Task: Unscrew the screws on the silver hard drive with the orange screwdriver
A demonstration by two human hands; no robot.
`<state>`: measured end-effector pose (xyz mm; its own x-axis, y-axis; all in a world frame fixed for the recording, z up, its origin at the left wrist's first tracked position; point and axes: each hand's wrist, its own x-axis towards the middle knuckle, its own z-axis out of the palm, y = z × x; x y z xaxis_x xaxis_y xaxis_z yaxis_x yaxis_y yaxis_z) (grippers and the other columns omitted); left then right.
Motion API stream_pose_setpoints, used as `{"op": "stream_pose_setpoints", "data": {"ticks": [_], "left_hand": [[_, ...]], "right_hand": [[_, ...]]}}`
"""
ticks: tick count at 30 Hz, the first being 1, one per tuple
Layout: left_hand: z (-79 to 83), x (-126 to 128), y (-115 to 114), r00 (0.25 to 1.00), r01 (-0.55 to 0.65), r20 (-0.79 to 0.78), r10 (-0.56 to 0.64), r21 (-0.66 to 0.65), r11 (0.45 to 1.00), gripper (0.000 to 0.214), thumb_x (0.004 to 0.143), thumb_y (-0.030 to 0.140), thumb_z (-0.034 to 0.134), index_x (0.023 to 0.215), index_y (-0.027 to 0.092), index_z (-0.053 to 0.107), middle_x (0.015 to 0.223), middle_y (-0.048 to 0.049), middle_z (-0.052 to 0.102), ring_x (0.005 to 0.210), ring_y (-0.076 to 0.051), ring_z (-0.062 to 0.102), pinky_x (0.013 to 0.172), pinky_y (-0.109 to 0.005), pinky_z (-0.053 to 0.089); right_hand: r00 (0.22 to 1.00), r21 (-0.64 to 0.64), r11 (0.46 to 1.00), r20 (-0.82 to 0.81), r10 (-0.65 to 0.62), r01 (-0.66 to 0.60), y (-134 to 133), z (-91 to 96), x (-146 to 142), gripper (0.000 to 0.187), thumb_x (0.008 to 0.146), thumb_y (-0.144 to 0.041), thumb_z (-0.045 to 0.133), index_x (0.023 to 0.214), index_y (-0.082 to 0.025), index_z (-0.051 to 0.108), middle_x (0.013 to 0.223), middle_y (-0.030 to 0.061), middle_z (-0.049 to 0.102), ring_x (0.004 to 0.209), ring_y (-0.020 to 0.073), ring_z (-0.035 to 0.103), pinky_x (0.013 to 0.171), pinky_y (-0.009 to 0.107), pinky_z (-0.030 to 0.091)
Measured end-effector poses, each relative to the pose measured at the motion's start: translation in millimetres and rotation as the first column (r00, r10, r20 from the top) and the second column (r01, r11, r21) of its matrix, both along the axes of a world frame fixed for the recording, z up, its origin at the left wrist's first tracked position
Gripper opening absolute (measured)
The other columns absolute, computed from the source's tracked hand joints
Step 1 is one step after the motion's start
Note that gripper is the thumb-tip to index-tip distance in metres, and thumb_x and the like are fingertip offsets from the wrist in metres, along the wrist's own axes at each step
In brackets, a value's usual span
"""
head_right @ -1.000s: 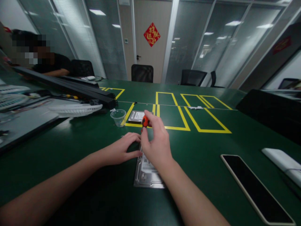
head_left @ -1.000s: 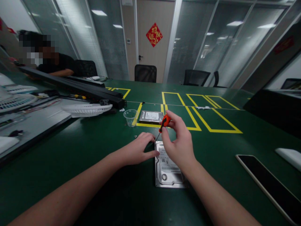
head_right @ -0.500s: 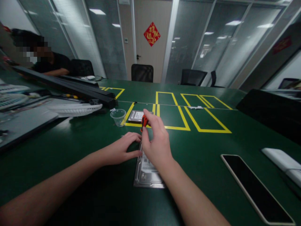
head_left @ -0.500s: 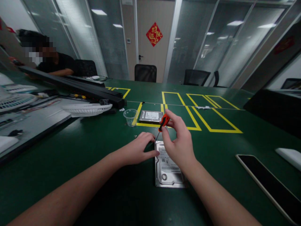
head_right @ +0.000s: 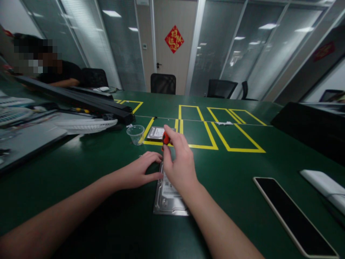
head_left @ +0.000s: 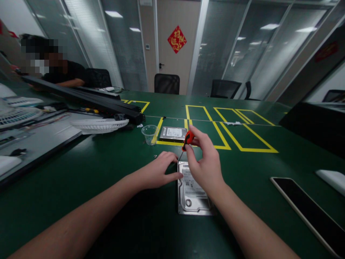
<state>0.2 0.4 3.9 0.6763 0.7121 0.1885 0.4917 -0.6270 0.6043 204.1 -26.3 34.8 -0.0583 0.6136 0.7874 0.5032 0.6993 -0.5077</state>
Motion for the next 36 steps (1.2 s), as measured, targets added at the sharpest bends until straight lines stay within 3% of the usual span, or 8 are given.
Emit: {"op": "stream_pose_setpoints", "data": {"ticks": [4,11,18,25,32,36], "left_hand": [[-0.6,0.0,0.1,1.0,-0.009,0.008,0.009,0.001,1.0,0.032,0.099,0.043,0.081,0.114,0.022,0.062,0.131,-0.0119,0.066,0.127,-0.034,0.058,0.111,-0.053,0.05],[-0.8,0.6,0.6,1.0,-0.004,0.009,0.004,-0.004,1.0,0.031,0.098,0.041,0.082,0.115,0.023,0.064,0.135,-0.0121,0.066,0.13,-0.034,0.059,0.114,-0.052,0.05],[-0.3,0.2,-0.4,1.0,-0.013,0.001,0.013,0.005,1.0,0.032,0.099,0.043,0.081,0.115,0.023,0.063,0.131,-0.0124,0.067,0.126,-0.034,0.06,0.111,-0.053,0.052],[-0.9,0.3,0.7,1.0,-0.001,0.002,0.001,0.003,1.0,0.031,0.099,0.043,0.081,0.116,0.023,0.064,0.135,-0.012,0.067,0.13,-0.034,0.058,0.114,-0.052,0.05],[1.9,0.7,-1.0,1.0,-0.009,0.003,0.009,-0.012,1.0,0.032,0.099,0.043,0.081,0.116,0.022,0.063,0.132,-0.0127,0.067,0.127,-0.035,0.059,0.112,-0.054,0.051],[1.7,0.9,-0.6,1.0,-0.004,-0.006,0.004,-0.012,1.0,0.031,0.099,0.042,0.081,0.118,0.022,0.065,0.132,-0.0125,0.067,0.127,-0.034,0.059,0.113,-0.053,0.05]], "right_hand": [[0.999,0.023,0.999,0.017,-0.047,0.047,-1.1,3.3,0.1,0.056,0.101,-0.011,0.064,0.152,-0.032,0.058,0.129,0.0085,0.07,0.111,0.023,0.072,0.098,0.044,0.065],[0.999,-0.032,0.999,-0.014,0.032,-0.033,-1.2,-0.3,-1.2,0.061,0.104,-0.01,0.056,0.16,-0.034,0.05,0.148,0.0094,0.068,0.126,0.025,0.073,0.112,0.051,0.061],[0.999,0.018,0.999,0.021,-0.033,0.032,-2.2,4.4,0.5,0.054,0.101,-0.014,0.067,0.151,-0.032,0.059,0.129,0.0083,0.071,0.11,0.0235,0.072,0.099,0.045,0.065],[0.999,-0.045,0.998,-0.012,0.046,-0.047,-2.0,0.3,-1.4,0.063,0.104,-0.01,0.054,0.162,-0.034,0.049,0.151,0.0103,0.068,0.125,0.0257,0.073,0.113,0.052,0.06],[0.999,0.005,1.0,0.024,-0.021,0.021,-1.7,4.4,-0.1,0.057,0.101,-0.012,0.064,0.153,-0.035,0.057,0.13,0.0078,0.072,0.111,0.0241,0.072,0.101,0.048,0.065],[1.0,-0.027,0.999,0.012,0.025,-0.025,-2.8,2.6,-0.6,0.062,0.102,-0.012,0.059,0.159,-0.035,0.051,0.144,0.0092,0.07,0.123,0.0262,0.073,0.11,0.052,0.062]]}}
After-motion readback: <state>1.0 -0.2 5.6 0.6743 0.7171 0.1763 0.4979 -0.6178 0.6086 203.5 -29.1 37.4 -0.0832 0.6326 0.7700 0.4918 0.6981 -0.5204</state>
